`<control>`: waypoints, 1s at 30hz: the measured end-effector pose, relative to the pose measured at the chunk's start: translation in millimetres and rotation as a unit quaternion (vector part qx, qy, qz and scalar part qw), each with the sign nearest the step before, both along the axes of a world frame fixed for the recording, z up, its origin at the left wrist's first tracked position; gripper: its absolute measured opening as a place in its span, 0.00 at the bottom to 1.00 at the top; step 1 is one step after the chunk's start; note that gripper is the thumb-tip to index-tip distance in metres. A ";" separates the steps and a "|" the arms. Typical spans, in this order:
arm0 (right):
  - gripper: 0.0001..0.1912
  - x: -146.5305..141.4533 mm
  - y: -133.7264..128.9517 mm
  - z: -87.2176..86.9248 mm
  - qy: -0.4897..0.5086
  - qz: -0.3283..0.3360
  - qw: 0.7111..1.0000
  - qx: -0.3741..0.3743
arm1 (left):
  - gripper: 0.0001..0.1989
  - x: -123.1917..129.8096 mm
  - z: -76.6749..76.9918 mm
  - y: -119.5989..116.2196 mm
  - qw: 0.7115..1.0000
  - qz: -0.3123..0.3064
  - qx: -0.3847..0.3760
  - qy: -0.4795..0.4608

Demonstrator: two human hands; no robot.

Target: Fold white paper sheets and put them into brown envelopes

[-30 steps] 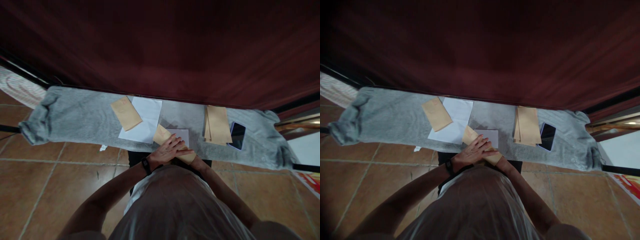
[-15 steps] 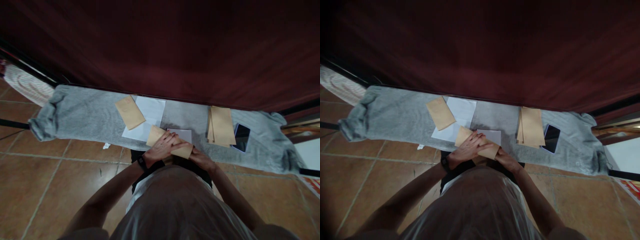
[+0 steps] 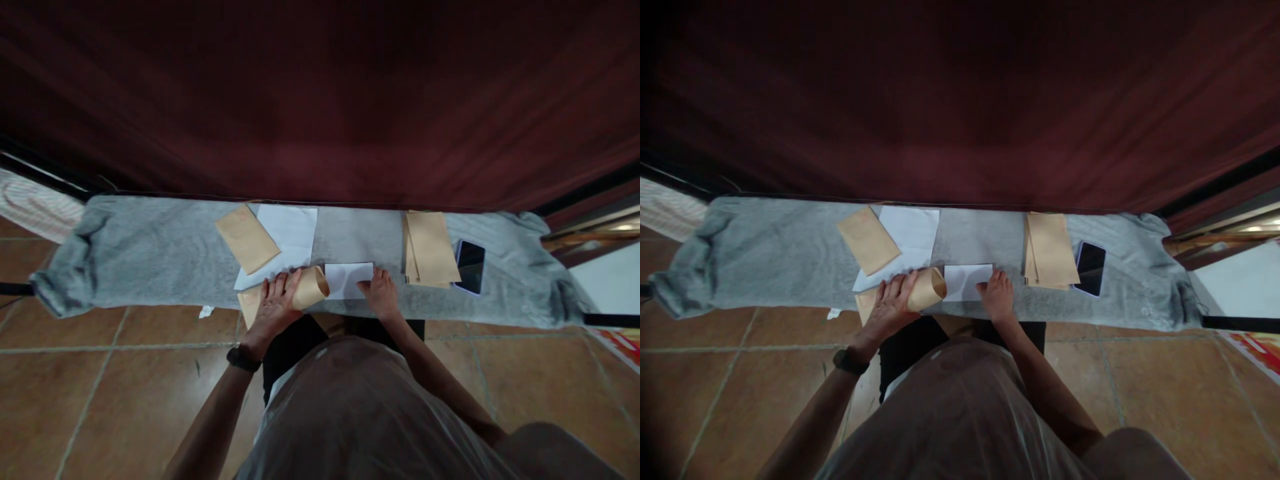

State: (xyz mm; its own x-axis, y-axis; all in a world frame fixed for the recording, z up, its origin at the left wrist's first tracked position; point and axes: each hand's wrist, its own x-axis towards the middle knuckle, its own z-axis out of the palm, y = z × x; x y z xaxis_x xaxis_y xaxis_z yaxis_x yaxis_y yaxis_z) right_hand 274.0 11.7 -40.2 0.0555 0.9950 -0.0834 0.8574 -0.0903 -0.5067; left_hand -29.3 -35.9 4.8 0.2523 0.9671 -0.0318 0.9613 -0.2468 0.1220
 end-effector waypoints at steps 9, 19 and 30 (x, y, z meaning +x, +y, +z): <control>0.04 13.5 4.1 -10.3 0.108 -0.017 0.992 0.062 | 0.58 1.4 -4.7 5.7 0.999 0.003 -0.025 0.022; 0.14 28.8 4.6 8.7 0.358 -0.083 0.922 0.126 | 0.57 2.0 -5.0 4.6 1.000 0.002 -0.021 0.017; 0.16 21.3 -1.7 22.2 0.368 -0.052 0.922 0.105 | 0.58 11.7 -2.5 10.5 1.000 -0.011 -0.011 -0.003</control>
